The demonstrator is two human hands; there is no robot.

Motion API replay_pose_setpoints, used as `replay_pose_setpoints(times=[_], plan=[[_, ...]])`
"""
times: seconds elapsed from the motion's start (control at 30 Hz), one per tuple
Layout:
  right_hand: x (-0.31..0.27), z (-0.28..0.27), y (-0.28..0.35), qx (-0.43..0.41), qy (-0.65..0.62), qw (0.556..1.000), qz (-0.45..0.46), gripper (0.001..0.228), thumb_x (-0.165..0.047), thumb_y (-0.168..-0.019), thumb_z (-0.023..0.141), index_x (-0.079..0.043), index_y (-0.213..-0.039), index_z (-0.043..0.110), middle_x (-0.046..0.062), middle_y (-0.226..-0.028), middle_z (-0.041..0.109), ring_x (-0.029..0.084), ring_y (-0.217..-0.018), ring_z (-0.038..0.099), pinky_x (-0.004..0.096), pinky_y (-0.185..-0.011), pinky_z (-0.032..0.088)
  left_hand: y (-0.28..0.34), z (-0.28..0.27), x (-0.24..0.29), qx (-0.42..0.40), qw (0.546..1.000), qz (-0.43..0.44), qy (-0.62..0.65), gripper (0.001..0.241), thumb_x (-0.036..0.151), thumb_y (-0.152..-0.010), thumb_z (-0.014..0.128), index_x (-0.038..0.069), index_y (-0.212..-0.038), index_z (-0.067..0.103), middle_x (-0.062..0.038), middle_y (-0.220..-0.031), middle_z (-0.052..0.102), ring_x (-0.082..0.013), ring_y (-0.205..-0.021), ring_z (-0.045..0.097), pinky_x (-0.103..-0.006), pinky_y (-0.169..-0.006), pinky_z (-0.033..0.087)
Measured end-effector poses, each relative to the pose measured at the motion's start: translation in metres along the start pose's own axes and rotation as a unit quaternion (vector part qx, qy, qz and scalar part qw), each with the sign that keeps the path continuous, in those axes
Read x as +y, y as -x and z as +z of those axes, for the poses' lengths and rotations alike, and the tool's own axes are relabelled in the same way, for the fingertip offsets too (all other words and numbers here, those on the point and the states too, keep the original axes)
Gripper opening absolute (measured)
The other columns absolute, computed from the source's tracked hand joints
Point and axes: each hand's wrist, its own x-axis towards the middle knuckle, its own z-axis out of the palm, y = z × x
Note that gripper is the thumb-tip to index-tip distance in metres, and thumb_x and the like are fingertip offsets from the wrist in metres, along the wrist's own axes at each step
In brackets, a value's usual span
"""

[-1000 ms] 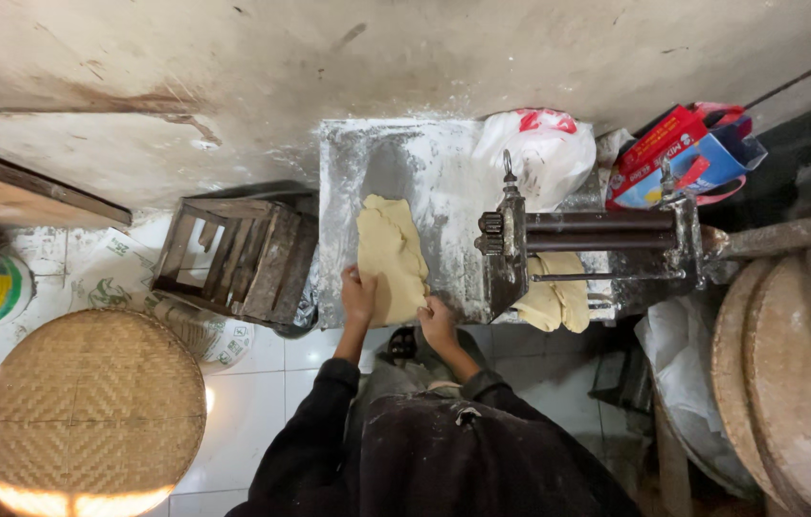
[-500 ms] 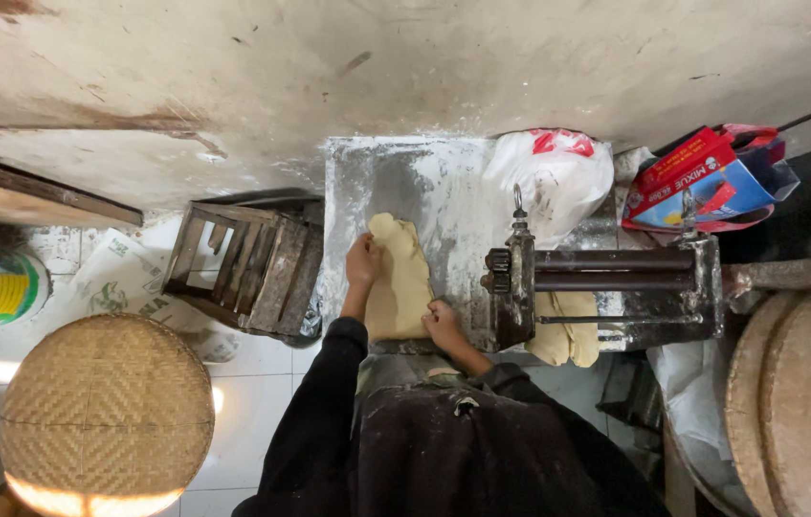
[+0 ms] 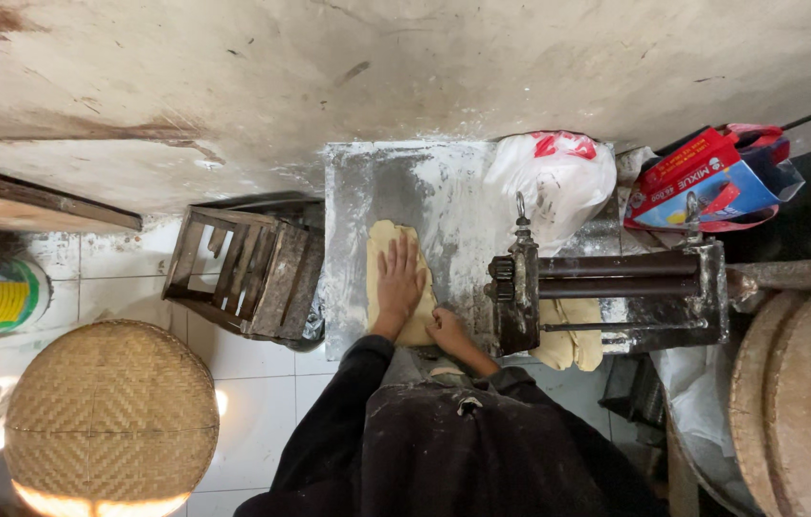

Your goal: The person uses a hand-cranked pasta machine to flatten sheets of dough, repeatedly feeding the dough through the rollers and turning the handle.

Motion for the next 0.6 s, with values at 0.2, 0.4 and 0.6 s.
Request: replay_pose_setpoints(times=[0.2,0.4,0.6], plan=[[0.007,0.008,0.013,0.013,0.019,1.0,-0.007,0.037,-0.019,-0.081,0.073,0.0,-0.111,0.063,0.023,-0.087,0.066,0.038,-0.079,0.067,0.045,-0.069,0.053,0.006,0.006,-0.005,0.054,0.998,0.029,0.014,0.066,0.038,-0.105,0.044,0.01,-0.161,0.026,-0.015,-0.171,0.017,-0.0347,-0.157,0.015,-0.0547,-0.125,0.012],[0.016,0.017,0.03,0.064,0.004,0.997,-0.036,0.036,-0.016,-0.086,0.062,-0.001,-0.118,0.066,0.025,-0.104,0.068,0.043,-0.098,0.067,0.048,-0.084,0.054,0.091,0.014,-0.004,0.048,0.996,0.073,0.018,0.068,0.039,-0.103,0.046,0.008,-0.161,0.029,-0.017,-0.17,0.02,-0.0363,-0.157,0.018,-0.0565,-0.125,0.013],[-0.002,0.021,0.06,0.122,0.133,0.98,-0.087,0.05,-0.016,-0.083,0.06,-0.003,-0.132,0.057,0.023,-0.129,0.058,0.041,-0.124,0.053,0.048,-0.106,0.044,0.125,0.009,-0.027,0.077,0.965,0.245,-0.048,0.064,0.041,-0.101,0.047,0.018,-0.159,0.035,-0.01,-0.169,0.024,-0.0296,-0.155,0.022,-0.0572,-0.124,0.015]])
